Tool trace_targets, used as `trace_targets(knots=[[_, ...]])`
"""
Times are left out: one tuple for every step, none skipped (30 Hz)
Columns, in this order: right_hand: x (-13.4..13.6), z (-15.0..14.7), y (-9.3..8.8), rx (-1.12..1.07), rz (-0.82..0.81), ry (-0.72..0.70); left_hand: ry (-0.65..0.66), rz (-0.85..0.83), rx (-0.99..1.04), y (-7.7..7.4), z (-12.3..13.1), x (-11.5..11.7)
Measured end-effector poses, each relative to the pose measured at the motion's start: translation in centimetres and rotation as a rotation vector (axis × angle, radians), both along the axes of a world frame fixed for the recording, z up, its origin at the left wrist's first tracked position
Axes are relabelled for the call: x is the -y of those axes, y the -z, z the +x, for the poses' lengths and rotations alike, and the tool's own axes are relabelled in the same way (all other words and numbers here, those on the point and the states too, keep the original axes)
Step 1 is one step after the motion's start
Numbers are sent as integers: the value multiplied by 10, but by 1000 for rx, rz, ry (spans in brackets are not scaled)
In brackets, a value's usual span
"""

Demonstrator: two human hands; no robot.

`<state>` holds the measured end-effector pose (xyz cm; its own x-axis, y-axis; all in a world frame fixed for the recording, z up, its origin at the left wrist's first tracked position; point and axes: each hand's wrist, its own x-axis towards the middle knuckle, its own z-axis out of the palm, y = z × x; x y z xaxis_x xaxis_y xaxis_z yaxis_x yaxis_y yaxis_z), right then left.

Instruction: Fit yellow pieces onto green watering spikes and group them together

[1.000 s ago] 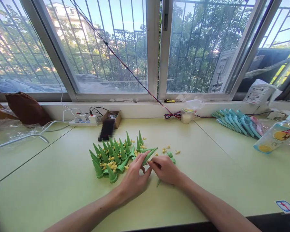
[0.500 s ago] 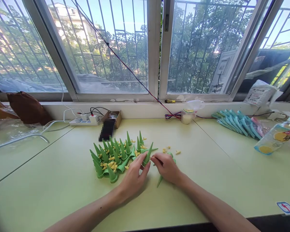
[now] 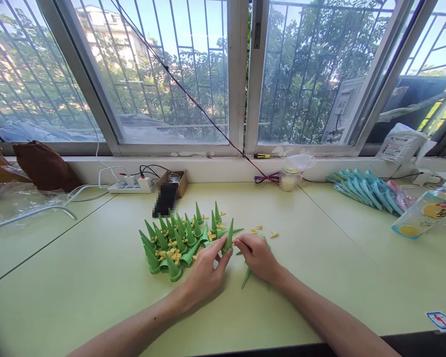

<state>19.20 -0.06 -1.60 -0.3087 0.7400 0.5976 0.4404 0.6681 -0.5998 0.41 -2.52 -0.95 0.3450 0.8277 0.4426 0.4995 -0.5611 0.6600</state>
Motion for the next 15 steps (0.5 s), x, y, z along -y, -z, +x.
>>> trace_targets(knots=[[0,0,0,-1,-5,1,0,-4,-6,0,0,0],[0,0,0,-2,-7,2,-3,-11,-12,0,0,0],[0,0,-1,-5,-7,3,-7,-19,-19,1,0,0],[0,0,-1,-8,-7,4,-10,-29,-23,1,0,0],[0,0,-2,-10,-7,4,-19,-38,-25,1,0,0],[0,0,-2,-12,-7,2,-27,-47,-29,1,0,0],[0,0,-2,-13,-9,-1,-33,-56,-33,2,0,0],[0,0,-3,-16,-9,-4,-37,-65,-39,2,1,0],[0,0,-3,-17,-10,-9,-38,-73,-44,2,1,0],[0,0,-3,-18,-10,-14,-37,-81,-48,2,1,0],[0,0,-3,-17,-11,-20,-34,-88,-51,2,1,1],[0,0,-4,-17,-12,-25,-32,-93,-52,2,1,1],[0,0,-3,-17,-12,-28,-30,-98,-52,2,1,1],[0,0,-3,-16,-11,-28,-28,-100,-52,2,0,1],[0,-1,-3,-15,-10,-25,-25,-99,-52,2,0,1]])
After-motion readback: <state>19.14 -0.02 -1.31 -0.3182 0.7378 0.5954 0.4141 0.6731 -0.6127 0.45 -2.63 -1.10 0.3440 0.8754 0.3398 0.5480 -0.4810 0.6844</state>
